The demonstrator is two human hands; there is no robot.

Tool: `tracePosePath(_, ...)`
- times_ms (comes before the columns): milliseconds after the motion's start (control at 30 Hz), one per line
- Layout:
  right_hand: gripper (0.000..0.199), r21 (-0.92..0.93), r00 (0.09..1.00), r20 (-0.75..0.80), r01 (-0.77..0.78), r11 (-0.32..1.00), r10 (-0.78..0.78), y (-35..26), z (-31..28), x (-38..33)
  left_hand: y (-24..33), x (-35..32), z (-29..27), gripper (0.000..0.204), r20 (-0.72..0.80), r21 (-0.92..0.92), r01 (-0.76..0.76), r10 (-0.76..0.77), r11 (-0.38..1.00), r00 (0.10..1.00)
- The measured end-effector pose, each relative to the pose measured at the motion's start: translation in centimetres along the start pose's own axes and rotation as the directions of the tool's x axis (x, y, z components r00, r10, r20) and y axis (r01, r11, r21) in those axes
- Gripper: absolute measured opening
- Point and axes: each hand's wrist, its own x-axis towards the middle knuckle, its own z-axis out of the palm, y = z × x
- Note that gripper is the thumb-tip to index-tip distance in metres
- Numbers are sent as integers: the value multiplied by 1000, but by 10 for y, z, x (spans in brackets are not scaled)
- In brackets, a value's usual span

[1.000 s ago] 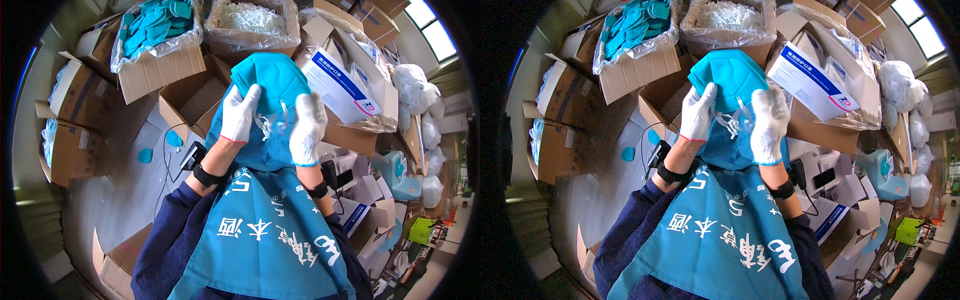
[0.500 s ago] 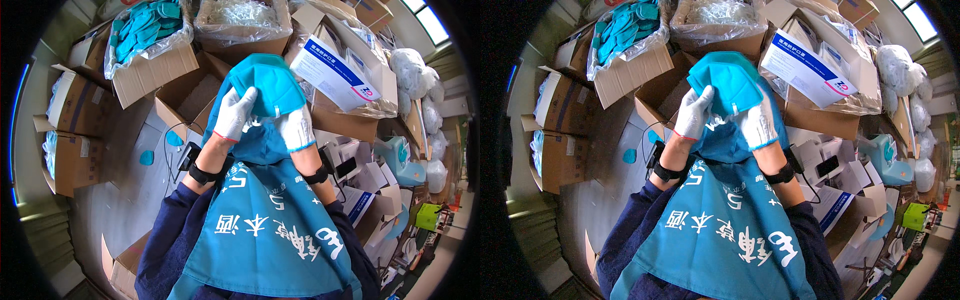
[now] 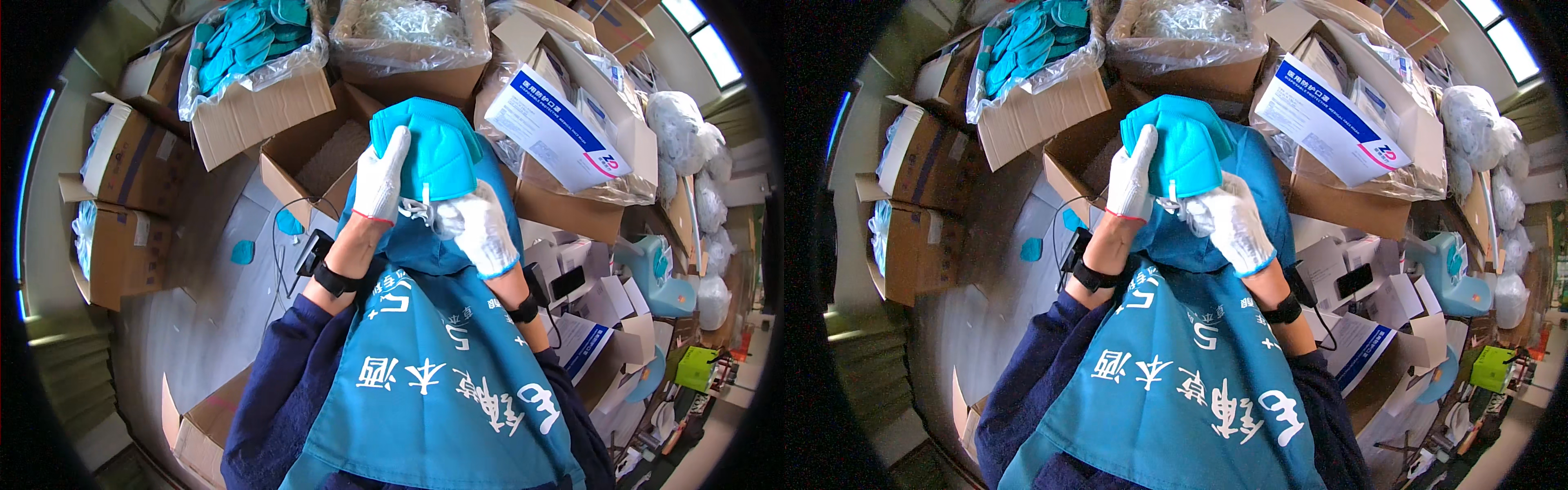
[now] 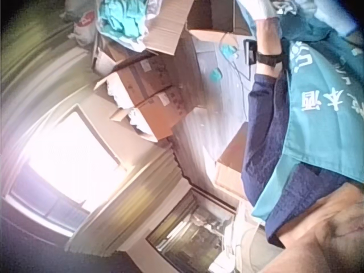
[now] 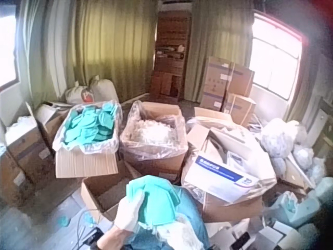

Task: The recorder sorts through bulk boxes of medical masks, checking them and placing them into individual packages or smaller boxes.

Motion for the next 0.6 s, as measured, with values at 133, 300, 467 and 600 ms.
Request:
tracePosePath(133,22,-79,1000,5,-12,997,13,-10,6,-8,-12,0,0,29,-76,-19,-59,57,998,995)
tracePosePath(300,21,-643,813,203,531,553,-545,12,-19,64,-12,-39,3,13,-22,498,-149,184,854,983)
tracePosePath(467,33,-654,642,229,658,373,-732,55,34,135,27,-41,-20,16,-33,629,-265,365,731,930)
tracePosePath(600,32,-955,929,103,-7,-295,-356,65,1,187,52,-74,17,6,518,640,-742,602,198,608)
